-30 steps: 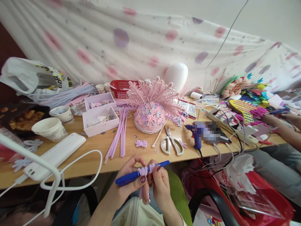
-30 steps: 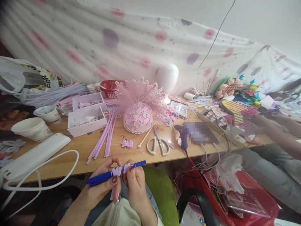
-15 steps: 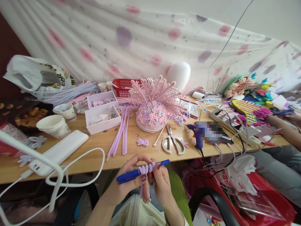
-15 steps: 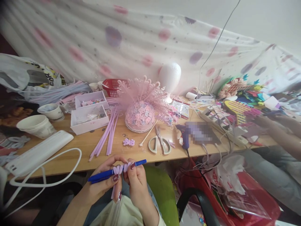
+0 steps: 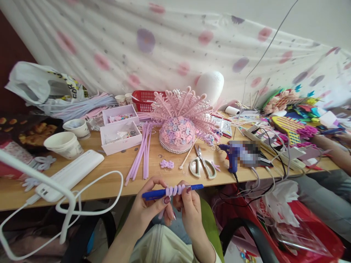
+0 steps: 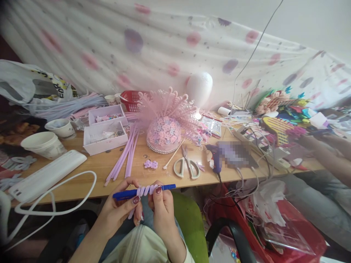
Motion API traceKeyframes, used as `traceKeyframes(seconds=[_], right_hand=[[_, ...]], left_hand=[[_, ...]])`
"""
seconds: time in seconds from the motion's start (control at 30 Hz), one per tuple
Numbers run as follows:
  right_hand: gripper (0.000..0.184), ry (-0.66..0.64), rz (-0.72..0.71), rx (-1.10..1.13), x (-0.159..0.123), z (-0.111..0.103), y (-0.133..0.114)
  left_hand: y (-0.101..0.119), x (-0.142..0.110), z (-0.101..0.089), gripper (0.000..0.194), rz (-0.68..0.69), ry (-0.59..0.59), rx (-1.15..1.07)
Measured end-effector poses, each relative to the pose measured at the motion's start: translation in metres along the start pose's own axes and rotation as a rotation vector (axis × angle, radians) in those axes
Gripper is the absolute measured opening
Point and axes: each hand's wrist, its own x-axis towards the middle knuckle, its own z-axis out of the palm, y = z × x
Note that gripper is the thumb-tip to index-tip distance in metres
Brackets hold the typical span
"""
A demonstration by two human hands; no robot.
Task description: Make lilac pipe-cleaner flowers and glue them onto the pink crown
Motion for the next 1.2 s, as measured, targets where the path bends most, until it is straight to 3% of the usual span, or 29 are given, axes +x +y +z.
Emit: traceKeyframes(seconds=[0.5,0.8,0.9,1.07,1.2], right_hand=[[0.06,-0.076,-0.029,-0.036,-0.003,-0.004,0.001],[0.06,-0.089,-0.021,-0.008,-0.001,-0.003,-0.002],[0.059,-0.049,0.002,-0.003,-0.001,-0.001,-0.004],[0.045,0.007,-0.027,-0.018,-0.003,0.001,0.001],[0.049,0.119,-0.014,0.044,-0.004,0.005,0.004]], left_hand=[[0.005,-0.002,-0.001,0.047,-0.096,-0.124,-0.07],[0.005,-0.002,-0.002,0.043,-0.087,-0.157,-0.079],[0.004,0.0,0.001,0.049,-0.066,-0.096,-0.079],[-0.002,0.007,0.007,0.037,-0.039,0.141,-0.089],[-0.012,0.011,0.009,0.034,0.057,0.184,0.031]])
